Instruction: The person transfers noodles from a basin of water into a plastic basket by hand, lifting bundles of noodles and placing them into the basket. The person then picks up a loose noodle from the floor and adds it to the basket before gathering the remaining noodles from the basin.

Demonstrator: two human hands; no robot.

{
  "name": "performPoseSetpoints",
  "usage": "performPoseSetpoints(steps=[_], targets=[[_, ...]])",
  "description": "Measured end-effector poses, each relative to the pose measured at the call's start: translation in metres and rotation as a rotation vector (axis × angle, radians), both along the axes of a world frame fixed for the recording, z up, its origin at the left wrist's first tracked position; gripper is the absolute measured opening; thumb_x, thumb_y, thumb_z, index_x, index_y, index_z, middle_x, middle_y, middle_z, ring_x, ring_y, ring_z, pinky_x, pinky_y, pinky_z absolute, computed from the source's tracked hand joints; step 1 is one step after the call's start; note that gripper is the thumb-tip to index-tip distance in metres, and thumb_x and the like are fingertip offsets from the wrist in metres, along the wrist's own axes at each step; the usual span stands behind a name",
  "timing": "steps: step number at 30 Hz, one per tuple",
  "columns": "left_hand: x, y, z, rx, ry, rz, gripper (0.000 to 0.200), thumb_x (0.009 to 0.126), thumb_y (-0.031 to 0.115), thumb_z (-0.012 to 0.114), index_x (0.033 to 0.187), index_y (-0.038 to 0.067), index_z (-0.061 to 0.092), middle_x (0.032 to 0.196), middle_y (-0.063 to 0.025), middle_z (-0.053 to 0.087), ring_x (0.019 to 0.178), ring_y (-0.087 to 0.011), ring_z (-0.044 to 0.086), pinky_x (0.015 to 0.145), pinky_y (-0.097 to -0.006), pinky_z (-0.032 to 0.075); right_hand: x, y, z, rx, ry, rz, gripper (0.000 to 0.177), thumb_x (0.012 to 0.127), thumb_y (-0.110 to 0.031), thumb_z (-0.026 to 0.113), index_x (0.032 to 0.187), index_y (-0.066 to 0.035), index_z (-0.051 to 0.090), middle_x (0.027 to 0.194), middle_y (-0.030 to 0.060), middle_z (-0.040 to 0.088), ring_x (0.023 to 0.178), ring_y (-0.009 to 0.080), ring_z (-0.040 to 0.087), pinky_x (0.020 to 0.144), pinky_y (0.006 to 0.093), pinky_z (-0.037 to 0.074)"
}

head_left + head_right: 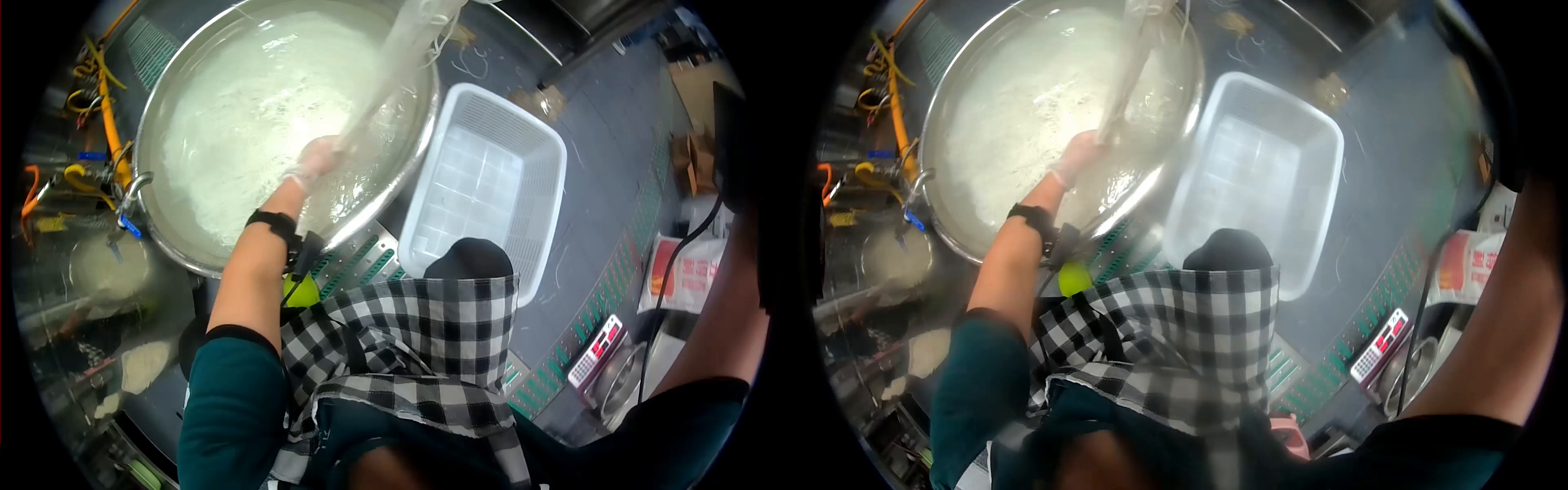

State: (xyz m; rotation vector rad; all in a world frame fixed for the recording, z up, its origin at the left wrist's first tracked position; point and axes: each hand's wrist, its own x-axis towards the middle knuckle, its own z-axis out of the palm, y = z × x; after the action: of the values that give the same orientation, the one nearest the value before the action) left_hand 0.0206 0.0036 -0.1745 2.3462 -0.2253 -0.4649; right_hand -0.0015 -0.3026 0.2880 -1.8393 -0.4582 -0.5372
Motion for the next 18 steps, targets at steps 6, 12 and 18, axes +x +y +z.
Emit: performPoseSetpoints(steps=[6,12,18], targets=[[0.067,0.072,0.021,-0.222,0.022,0.275,0.026,0.081,0.014,0.046,0.103,0.005,0.059,0.096,-0.0127,0.062,0.09,-0.0206,0.058,0.076,-0.0302,0.045,-0.016,-0.071,-0.039,0.047,0.071,-0.149,0.021,0.077,-0.016,0.059,0.092,-0.002,0.063,0.082,0.0045,0.062,0.071,0.0123,0.055,0.067,0.0251,0.046],[0.057,0.09,0.29,-0.37,-0.268,-0.001,0.033,0.086,0.027,0.046,0.103,0.002,0.057,0.092,-0.0149,0.062,0.078,-0.0205,0.062,0.064,-0.0297,0.051,-0.006,-0.086,-0.075,0.09,0.163,-0.138,0.021,0.077,-0.016,0.059,0.092,-0.002,0.063,0.082,0.0045,0.062,0.071,0.0123,0.055,0.067,0.0251,0.046],[-0.016,0.031,0.388,-0.489,-0.338,-0.247,0.034,0.086,0.031,0.048,0.099,0.002,0.058,0.09,-0.014,0.062,0.076,-0.0188,0.063,0.059,-0.0273,0.051,-0.002,-0.099,-0.089,0.109,0.227,-0.125,0.021,0.077,-0.016,0.059,0.092,-0.002,0.063,0.083,0.0045,0.062,0.072,0.0122,0.055,0.068,0.0251,0.046]])
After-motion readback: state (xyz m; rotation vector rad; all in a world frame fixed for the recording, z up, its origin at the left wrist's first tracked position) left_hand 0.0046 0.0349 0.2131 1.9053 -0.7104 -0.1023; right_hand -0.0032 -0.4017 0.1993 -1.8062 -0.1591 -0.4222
